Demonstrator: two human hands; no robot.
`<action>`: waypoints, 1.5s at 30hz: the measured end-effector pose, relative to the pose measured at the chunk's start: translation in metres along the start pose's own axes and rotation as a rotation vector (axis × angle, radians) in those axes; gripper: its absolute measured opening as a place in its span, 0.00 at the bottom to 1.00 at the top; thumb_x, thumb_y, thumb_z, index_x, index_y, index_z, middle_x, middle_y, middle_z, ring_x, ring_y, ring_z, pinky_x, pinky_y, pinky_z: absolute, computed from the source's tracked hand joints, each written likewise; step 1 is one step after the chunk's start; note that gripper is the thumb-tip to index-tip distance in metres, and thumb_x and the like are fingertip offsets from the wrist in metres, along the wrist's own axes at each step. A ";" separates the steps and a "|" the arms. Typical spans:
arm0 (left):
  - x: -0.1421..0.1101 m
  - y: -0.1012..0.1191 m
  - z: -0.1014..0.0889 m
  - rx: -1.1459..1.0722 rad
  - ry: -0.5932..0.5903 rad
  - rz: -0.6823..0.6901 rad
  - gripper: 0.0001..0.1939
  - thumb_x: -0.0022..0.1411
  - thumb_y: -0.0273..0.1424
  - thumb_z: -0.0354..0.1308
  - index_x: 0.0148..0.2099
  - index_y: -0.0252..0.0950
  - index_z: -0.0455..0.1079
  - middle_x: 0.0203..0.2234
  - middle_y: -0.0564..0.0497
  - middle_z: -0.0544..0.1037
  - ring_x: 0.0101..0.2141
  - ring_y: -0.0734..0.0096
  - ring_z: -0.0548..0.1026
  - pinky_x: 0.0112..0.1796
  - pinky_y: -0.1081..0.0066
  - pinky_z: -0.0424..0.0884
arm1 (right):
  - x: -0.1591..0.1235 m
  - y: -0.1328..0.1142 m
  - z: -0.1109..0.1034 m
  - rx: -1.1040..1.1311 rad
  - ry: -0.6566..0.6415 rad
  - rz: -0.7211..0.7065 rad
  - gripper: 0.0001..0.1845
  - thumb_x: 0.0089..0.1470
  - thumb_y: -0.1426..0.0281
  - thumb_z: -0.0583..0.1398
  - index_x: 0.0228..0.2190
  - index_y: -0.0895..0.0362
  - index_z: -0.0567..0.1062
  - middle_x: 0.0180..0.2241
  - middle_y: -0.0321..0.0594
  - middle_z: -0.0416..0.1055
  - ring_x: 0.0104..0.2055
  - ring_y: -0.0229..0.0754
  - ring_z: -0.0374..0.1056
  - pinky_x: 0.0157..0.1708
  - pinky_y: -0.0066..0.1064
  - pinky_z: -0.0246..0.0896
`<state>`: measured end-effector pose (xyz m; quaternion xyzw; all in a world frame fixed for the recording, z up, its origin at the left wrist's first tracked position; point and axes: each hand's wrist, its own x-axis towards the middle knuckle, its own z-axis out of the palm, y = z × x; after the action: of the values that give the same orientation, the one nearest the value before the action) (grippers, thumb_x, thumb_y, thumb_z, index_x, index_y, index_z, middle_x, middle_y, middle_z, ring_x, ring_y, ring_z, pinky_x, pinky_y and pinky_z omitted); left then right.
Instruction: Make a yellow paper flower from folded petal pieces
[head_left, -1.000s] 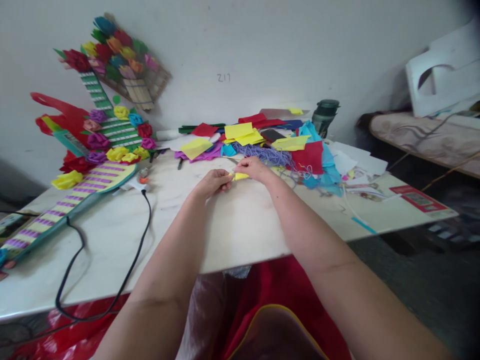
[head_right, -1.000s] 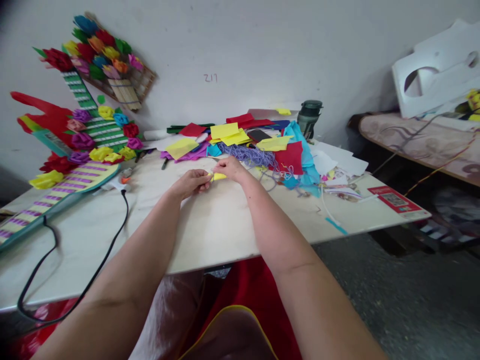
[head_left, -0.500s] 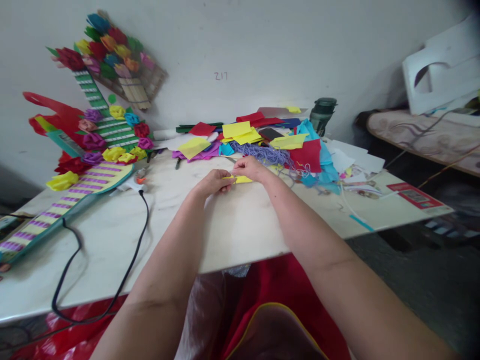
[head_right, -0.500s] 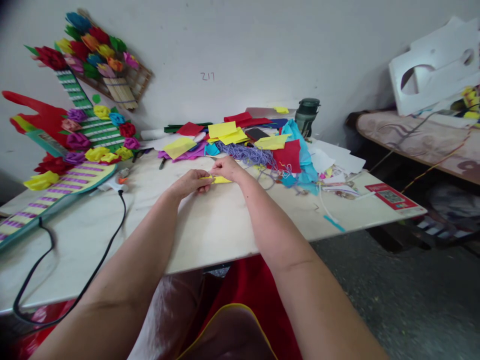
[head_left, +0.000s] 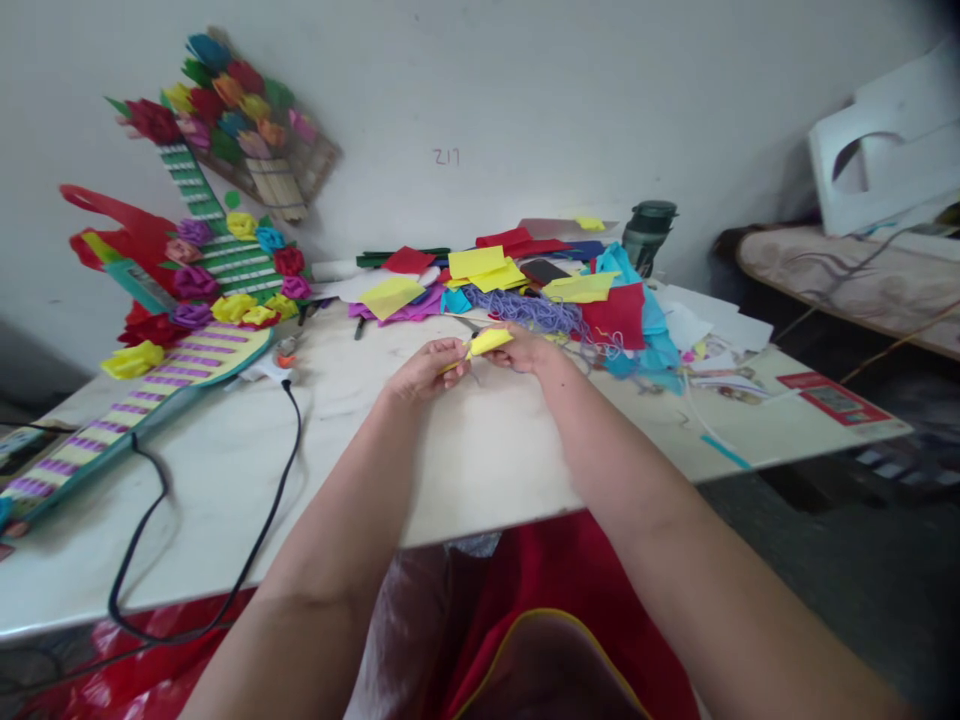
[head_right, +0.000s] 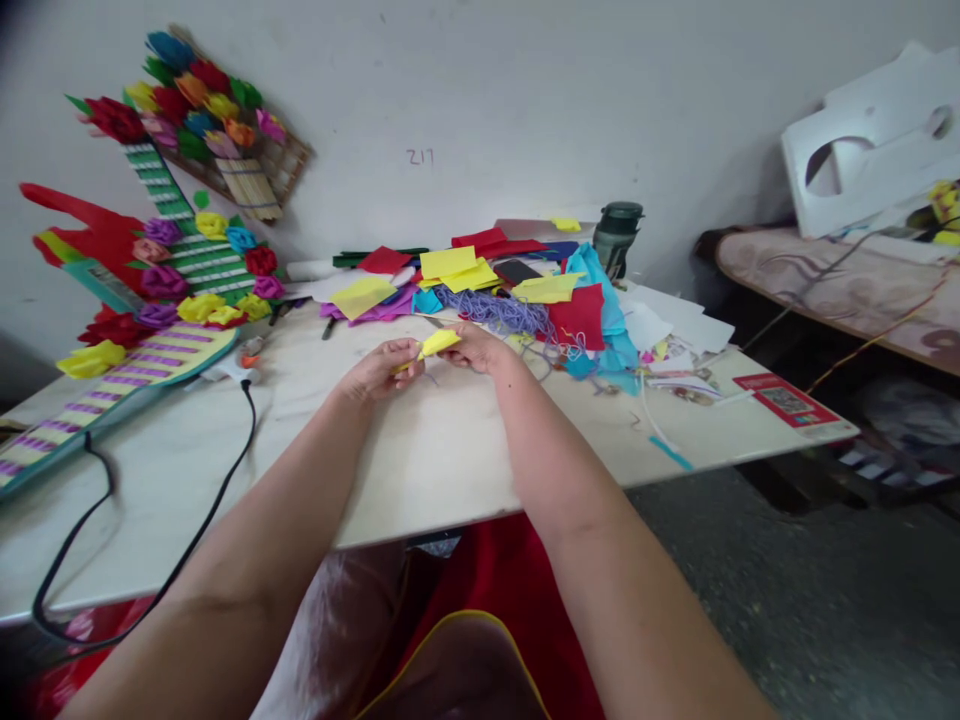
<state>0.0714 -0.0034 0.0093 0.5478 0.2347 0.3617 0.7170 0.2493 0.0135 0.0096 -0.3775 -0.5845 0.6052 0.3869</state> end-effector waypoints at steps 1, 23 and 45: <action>0.000 0.000 0.001 -0.093 0.033 0.035 0.11 0.49 0.30 0.63 0.27 0.31 0.64 0.15 0.54 0.67 0.13 0.86 0.58 0.13 0.84 0.52 | 0.001 0.000 0.003 0.016 0.039 -0.035 0.08 0.38 0.69 0.63 0.21 0.59 0.69 0.11 0.26 0.53 0.13 0.26 0.42 0.14 0.23 0.33; 0.012 0.000 0.000 -0.666 0.377 -0.114 0.11 0.65 0.25 0.44 0.32 0.29 0.64 0.16 0.54 0.63 0.15 0.86 0.61 0.16 0.88 0.61 | 0.026 0.019 0.020 -0.624 0.293 -0.302 0.08 0.50 0.73 0.57 0.28 0.58 0.77 0.21 0.34 0.71 0.24 0.34 0.65 0.29 0.26 0.59; 0.018 -0.004 0.003 -0.482 0.537 -0.101 0.06 0.64 0.25 0.48 0.34 0.31 0.63 0.16 0.56 0.65 0.14 0.84 0.64 0.15 0.85 0.63 | 0.009 -0.005 0.040 -0.307 0.433 0.068 0.05 0.45 0.77 0.56 0.21 0.60 0.71 0.12 0.30 0.58 0.14 0.30 0.52 0.16 0.24 0.47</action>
<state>0.0864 0.0082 0.0076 0.2361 0.3493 0.5017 0.7553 0.2097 0.0052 0.0157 -0.5719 -0.5600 0.4272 0.4205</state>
